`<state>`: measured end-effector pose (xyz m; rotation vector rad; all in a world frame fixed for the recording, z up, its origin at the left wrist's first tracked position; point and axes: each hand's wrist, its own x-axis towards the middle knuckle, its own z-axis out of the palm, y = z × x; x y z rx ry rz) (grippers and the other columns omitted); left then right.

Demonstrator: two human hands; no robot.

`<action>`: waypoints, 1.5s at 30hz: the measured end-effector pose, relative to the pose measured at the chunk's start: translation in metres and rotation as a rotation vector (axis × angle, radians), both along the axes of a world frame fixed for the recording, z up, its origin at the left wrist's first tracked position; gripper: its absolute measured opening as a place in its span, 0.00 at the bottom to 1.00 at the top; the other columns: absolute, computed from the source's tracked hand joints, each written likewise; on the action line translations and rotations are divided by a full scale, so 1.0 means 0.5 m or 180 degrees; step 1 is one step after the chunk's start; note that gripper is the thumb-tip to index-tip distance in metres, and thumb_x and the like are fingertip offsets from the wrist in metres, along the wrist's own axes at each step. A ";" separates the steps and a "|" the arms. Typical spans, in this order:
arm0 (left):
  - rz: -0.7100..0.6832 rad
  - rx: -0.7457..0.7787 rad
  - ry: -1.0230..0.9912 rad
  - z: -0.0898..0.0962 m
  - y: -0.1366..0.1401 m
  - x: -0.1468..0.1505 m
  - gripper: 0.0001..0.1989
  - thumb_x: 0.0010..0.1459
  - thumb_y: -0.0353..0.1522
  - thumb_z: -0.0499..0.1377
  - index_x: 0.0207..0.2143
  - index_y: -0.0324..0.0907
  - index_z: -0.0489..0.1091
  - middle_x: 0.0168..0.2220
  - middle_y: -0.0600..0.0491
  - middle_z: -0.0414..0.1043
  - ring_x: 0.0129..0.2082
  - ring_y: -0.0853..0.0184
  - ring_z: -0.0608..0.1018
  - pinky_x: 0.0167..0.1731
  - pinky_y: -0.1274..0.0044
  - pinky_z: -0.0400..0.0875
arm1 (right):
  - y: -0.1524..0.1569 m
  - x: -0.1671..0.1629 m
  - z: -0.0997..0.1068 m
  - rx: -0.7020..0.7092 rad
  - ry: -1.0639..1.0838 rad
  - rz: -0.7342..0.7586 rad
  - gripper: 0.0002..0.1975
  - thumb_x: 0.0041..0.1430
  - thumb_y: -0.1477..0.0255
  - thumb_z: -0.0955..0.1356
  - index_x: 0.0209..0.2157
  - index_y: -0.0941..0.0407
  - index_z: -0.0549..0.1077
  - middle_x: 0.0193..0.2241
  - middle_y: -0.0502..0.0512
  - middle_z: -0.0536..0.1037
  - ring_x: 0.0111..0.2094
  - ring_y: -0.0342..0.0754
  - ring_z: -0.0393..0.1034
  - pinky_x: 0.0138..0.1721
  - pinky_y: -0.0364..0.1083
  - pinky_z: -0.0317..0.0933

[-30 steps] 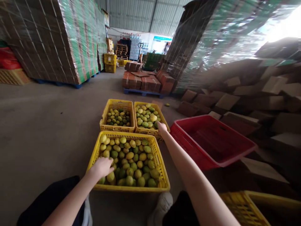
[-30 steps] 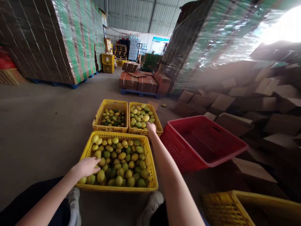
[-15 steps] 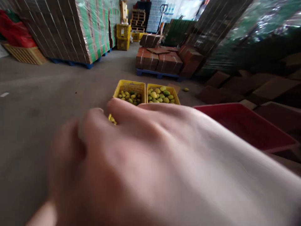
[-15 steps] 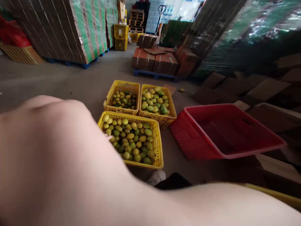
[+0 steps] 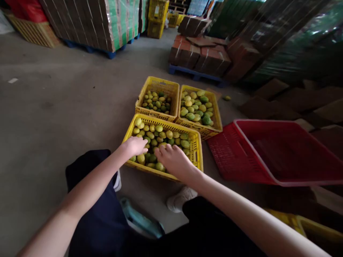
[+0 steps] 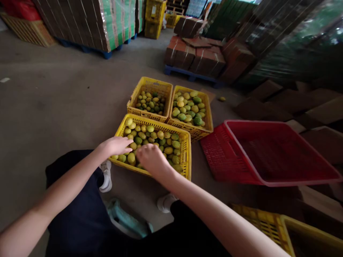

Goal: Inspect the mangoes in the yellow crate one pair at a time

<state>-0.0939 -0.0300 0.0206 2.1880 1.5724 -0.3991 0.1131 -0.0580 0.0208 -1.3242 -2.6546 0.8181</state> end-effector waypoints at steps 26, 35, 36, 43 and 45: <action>0.0222 0.0084 -0.0138 0.005 0.008 0.018 0.16 0.66 0.32 0.57 0.52 0.34 0.74 0.48 0.35 0.79 0.48 0.51 0.81 0.47 0.65 0.71 | 0.256 0.051 -0.458 0.0002 -0.1683 -0.1144 0.18 0.61 0.76 0.70 0.54 0.60 0.74 0.57 0.75 0.73 0.61 0.65 0.65 0.55 0.53 0.63; 0.0090 0.0290 -0.0040 -0.021 -0.006 0.049 0.21 0.63 0.32 0.61 0.57 0.32 0.72 0.52 0.31 0.77 0.50 0.47 0.80 0.48 0.63 0.71 | 0.207 0.061 -0.354 -0.0856 -0.0590 -0.1848 0.20 0.62 0.57 0.71 0.24 0.58 0.75 0.23 0.59 0.79 0.32 0.55 0.78 0.33 0.46 0.67; -0.0023 0.0392 -0.0102 -0.025 -0.009 0.058 0.26 0.62 0.34 0.63 0.61 0.32 0.68 0.57 0.31 0.74 0.52 0.47 0.79 0.49 0.63 0.71 | 0.199 0.065 -0.330 -0.0991 -0.0427 -0.1845 0.22 0.62 0.55 0.70 0.23 0.57 0.74 0.20 0.55 0.77 0.28 0.52 0.77 0.31 0.45 0.67; -0.0708 0.1206 -0.1141 -0.004 0.006 0.106 0.33 0.60 0.35 0.65 0.66 0.39 0.61 0.59 0.38 0.72 0.55 0.51 0.77 0.48 0.68 0.74 | 0.148 0.084 -0.111 -0.2362 0.2322 -0.1355 0.21 0.51 0.51 0.75 0.27 0.57 0.79 0.22 0.52 0.80 0.25 0.46 0.75 0.31 0.44 0.70; -0.0452 0.1205 -0.1393 0.014 0.017 0.101 0.26 0.61 0.38 0.64 0.60 0.39 0.67 0.52 0.40 0.76 0.49 0.53 0.80 0.44 0.70 0.75 | 0.153 0.108 -0.082 -0.2563 0.2612 -0.1395 0.22 0.54 0.50 0.73 0.30 0.57 0.80 0.26 0.55 0.83 0.27 0.48 0.77 0.32 0.45 0.71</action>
